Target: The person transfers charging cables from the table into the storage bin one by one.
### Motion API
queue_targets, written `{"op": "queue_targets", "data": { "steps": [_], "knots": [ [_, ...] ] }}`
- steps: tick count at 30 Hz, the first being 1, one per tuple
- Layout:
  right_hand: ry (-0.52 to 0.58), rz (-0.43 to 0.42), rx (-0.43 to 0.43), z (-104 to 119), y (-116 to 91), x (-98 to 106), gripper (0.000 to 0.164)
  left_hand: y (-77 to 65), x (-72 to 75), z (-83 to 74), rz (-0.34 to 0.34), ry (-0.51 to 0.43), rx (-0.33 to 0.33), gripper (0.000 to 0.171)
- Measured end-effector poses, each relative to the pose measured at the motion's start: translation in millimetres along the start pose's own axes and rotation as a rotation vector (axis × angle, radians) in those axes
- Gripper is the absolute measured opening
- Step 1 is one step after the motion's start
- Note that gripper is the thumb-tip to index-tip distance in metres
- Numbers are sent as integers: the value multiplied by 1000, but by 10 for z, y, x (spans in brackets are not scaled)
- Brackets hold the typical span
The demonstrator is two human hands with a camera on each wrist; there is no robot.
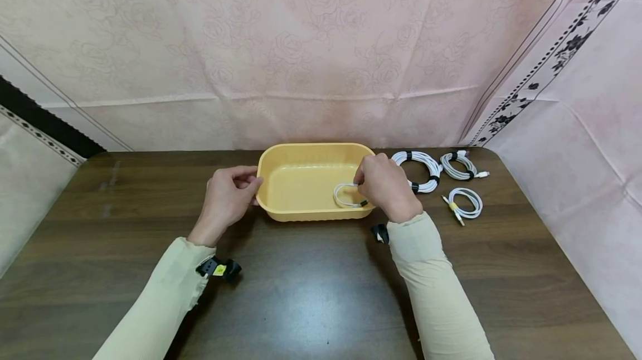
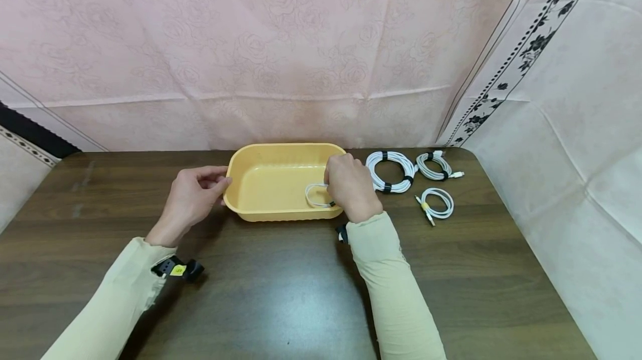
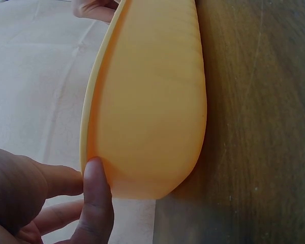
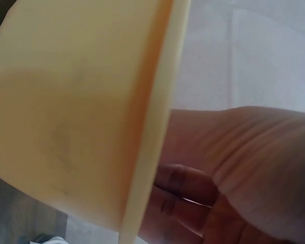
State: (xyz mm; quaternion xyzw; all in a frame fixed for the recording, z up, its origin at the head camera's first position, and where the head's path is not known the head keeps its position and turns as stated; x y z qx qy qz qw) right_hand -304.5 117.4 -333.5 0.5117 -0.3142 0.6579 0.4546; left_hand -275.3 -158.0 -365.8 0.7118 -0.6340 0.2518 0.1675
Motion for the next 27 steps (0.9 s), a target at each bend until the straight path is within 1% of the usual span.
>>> {"op": "queue_targets", "data": {
  "steps": [12,17,20,24,27],
  "knots": [
    [-46,9,1,27,23,-65,30,6,-4,0,-9,8,0,32],
    [-67,18,-20,28,33,-96,21,4,0,-11,-10,5,-4,32],
    [-79,23,-27,32,38,-114,20,3,3,-19,-10,4,-8,32],
    [-125,14,-17,34,59,-148,35,3,4,-18,-8,3,-6,32],
    [-166,-3,-5,41,71,-164,40,5,1,-11,-7,4,-2,32]
  ]
}}
Point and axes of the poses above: each hand's wrist, its own y-axis towards the middle knuckle, its own x-axis out of the back of the hand, z = x × y, the point moved 9 cm from there along y, towards the middle knuckle, and after that the axes turned 6 degrees about x, right-handed, at the moved point
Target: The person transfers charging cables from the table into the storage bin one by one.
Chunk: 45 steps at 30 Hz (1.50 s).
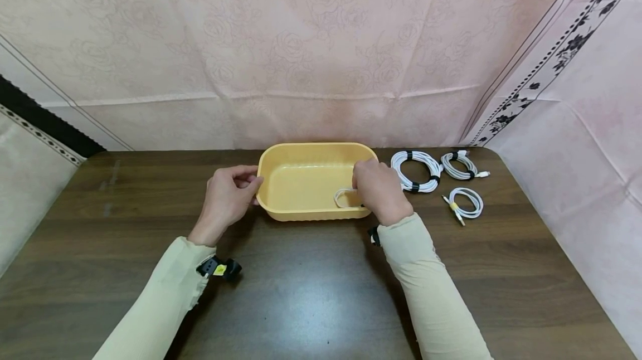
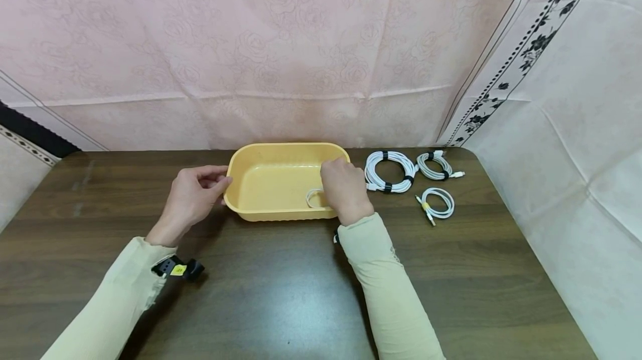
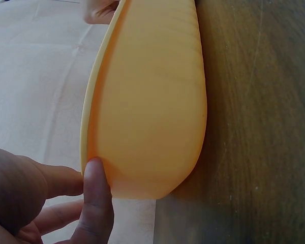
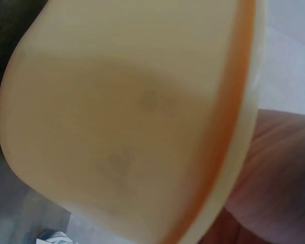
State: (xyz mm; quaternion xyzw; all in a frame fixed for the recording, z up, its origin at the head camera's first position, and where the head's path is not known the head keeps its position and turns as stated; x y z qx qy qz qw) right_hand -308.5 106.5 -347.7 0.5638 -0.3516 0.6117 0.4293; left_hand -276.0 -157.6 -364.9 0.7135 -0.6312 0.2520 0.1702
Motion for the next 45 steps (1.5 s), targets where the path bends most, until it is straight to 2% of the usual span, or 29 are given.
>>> {"op": "queue_targets", "data": {
  "steps": [20,34,39,42,45],
  "knots": [
    [-43,35,7,52,-3,-73,39,-8,-5,6,7,4,17,33],
    [-17,44,5,62,-13,-68,38,-8,8,-3,-3,9,11,32],
    [9,38,8,56,-7,-62,44,-11,7,-3,0,4,9,32],
    [35,31,23,71,-4,-53,47,-12,4,-4,3,0,2,32],
    [66,20,65,118,0,-42,43,-12,3,-2,7,-6,1,32]
  ]
}}
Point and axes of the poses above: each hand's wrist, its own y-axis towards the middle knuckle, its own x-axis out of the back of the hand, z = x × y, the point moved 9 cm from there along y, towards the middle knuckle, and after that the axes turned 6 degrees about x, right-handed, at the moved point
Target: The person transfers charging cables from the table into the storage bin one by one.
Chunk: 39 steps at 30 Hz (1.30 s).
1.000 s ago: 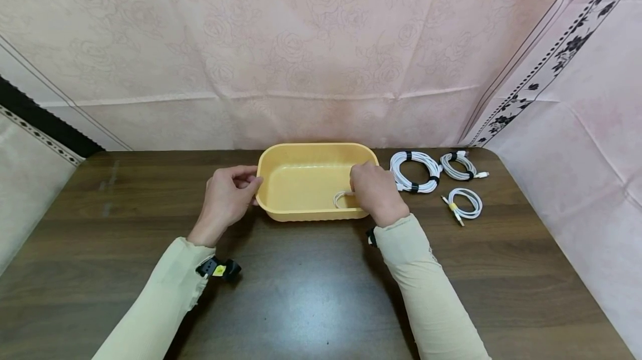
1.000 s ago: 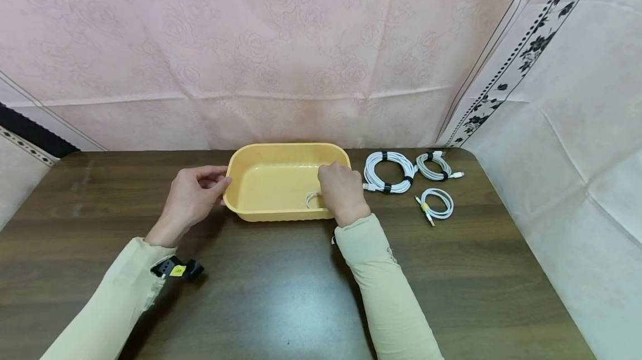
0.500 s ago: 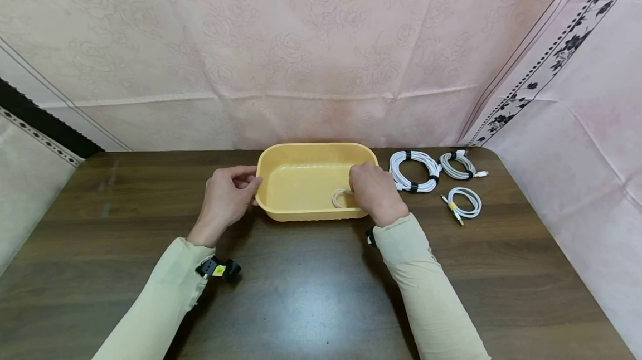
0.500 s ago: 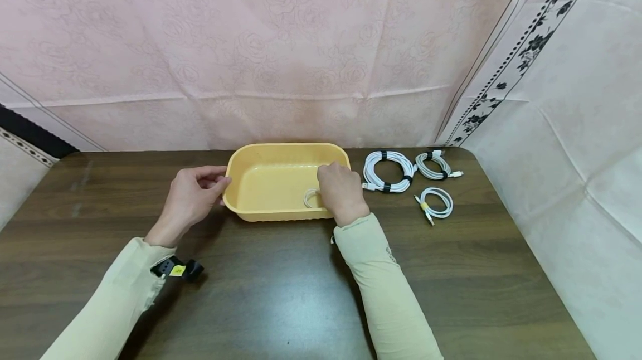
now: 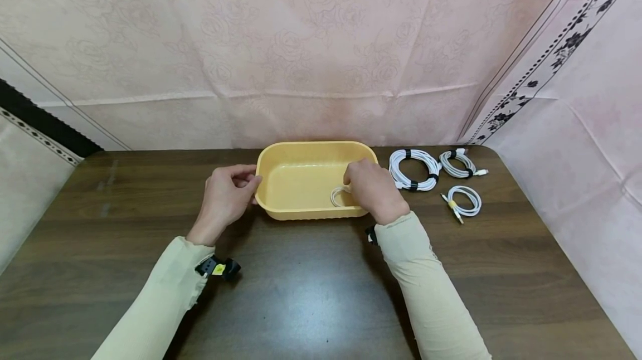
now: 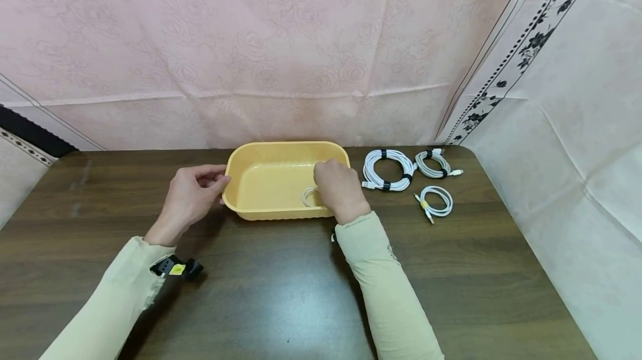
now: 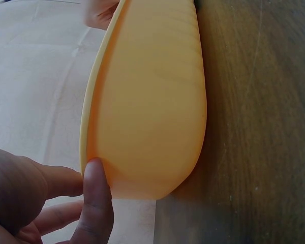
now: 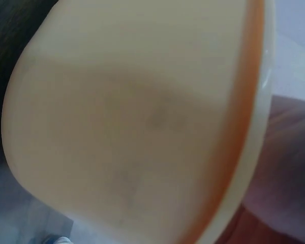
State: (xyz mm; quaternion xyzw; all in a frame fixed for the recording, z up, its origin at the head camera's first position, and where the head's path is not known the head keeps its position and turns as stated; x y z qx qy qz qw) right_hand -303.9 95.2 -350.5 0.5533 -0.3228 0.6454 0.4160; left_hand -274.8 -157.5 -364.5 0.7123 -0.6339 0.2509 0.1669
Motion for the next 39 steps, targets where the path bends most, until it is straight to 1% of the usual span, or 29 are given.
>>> {"op": "queue_targets", "data": {
  "steps": [3,5,8,13,18,26,30,35,39],
  "knots": [
    [18,7,50,60,9,-2,41,1,1,-4,2,-7,2,32],
    [27,23,64,83,13,-16,42,1,3,-7,1,-7,3,32],
    [27,36,63,91,15,-31,45,0,6,-15,-1,-6,0,32],
    [19,44,59,81,19,-50,46,-4,6,-15,2,-7,-1,32],
    [11,52,60,84,21,-46,43,-3,6,-6,4,-11,2,32],
    [14,62,66,77,0,-15,35,-3,17,-7,-6,2,-3,33],
    [19,49,63,69,-9,-5,30,-2,22,-11,-7,1,-5,32],
    [31,36,68,52,-25,2,30,3,13,-13,2,-9,-4,32],
    [39,14,65,8,-54,26,25,3,5,-11,5,-7,-8,32]
  ]
}}
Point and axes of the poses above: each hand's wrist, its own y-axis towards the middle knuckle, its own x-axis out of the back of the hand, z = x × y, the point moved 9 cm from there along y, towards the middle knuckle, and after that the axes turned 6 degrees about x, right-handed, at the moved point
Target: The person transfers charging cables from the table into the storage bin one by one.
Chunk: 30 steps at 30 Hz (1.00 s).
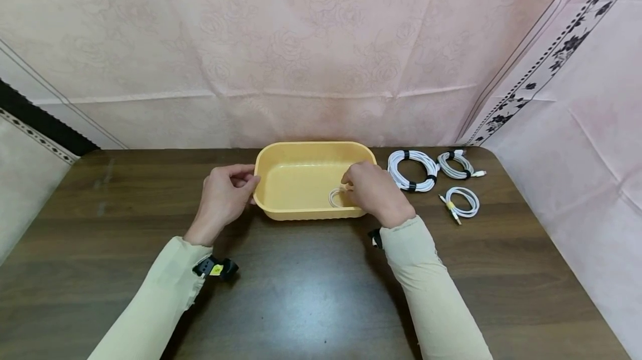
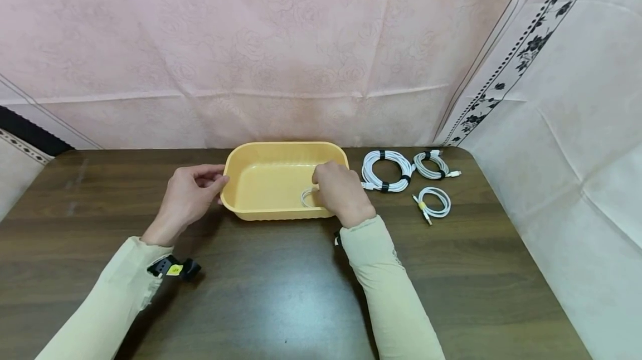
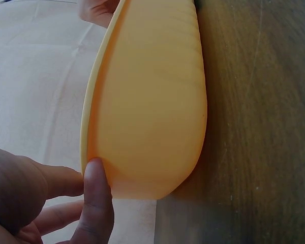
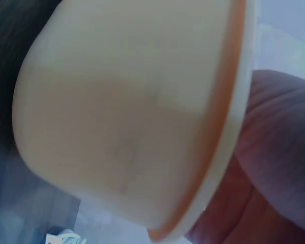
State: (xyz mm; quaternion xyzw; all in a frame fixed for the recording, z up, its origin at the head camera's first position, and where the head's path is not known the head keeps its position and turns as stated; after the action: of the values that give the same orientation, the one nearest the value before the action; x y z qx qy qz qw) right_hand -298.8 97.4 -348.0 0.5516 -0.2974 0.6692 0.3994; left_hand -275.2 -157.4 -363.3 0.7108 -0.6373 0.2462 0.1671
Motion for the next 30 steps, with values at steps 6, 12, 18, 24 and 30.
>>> {"op": "queue_targets", "data": {
  "steps": [6,12,18,24,30],
  "knots": [
    [-9,-44,31,-17,-51,66,8,-13,2,1,0,7,4,33],
    [32,-53,32,-41,-82,107,3,-23,1,7,6,0,19,34],
    [100,-79,-28,-114,-120,152,12,-20,-9,17,8,1,18,33],
    [133,-101,-56,-145,-159,205,17,-9,-9,-3,-12,-12,-25,31],
    [153,-114,-69,-147,-175,253,20,-1,-7,-2,-15,-18,-27,31]
  ]
}}
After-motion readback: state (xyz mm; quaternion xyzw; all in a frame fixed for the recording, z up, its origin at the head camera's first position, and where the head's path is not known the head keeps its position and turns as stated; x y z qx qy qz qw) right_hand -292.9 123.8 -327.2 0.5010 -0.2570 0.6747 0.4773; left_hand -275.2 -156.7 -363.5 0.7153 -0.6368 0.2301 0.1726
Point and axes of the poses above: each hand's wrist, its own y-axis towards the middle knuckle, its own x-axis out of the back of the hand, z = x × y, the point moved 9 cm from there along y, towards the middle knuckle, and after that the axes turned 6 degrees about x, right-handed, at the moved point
